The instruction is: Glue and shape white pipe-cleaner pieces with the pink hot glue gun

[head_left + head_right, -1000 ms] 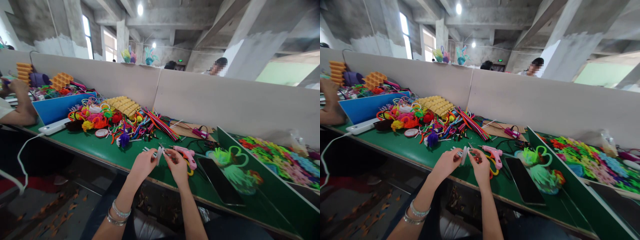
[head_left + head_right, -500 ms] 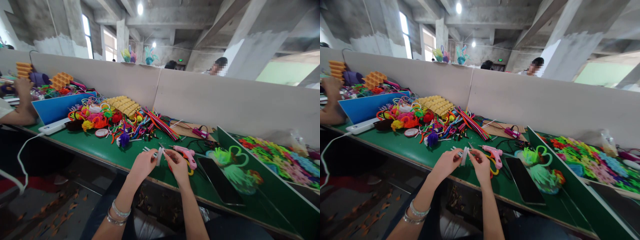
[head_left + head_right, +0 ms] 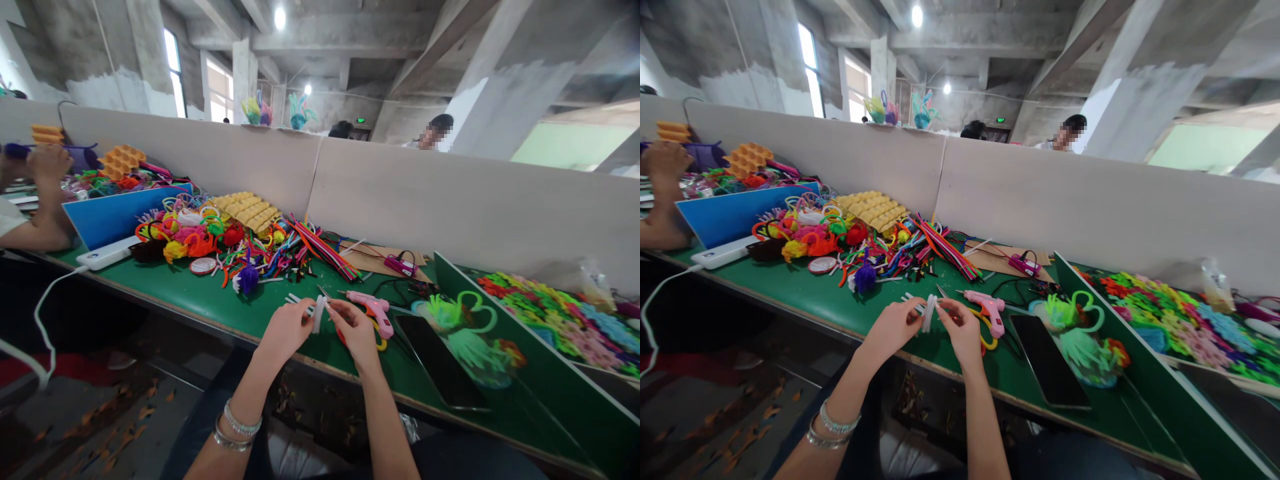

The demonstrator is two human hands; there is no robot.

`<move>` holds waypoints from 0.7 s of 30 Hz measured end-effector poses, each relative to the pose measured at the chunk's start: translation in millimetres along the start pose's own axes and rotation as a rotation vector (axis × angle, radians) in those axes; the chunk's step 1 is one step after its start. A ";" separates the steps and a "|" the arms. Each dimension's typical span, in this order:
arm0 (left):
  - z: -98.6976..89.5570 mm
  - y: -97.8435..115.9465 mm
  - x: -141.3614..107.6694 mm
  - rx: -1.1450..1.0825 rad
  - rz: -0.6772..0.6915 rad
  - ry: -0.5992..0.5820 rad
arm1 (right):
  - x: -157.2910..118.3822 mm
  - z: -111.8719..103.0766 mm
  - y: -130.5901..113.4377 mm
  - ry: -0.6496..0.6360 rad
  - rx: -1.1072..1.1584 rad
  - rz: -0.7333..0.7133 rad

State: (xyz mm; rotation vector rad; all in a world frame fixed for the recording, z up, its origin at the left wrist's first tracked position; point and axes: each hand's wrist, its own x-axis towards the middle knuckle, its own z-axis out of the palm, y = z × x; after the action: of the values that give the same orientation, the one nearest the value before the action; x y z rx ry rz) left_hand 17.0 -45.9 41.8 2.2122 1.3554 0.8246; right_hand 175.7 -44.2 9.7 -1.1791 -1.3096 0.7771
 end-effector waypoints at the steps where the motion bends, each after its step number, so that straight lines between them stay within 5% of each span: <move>1: -0.2 0.1 -0.1 0.003 0.001 0.000 | 0.2 0.1 0.4 -0.001 0.002 0.002; 21: -2.6 3.5 0.4 0.059 -0.029 -0.042 | 1.9 1.4 4.2 0.003 0.061 0.022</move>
State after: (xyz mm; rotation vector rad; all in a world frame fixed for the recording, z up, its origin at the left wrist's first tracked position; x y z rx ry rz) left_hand 17.8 -47.0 45.9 2.2360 1.4053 0.7326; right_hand 175.4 -41.0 6.1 -1.1476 -1.2641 0.8255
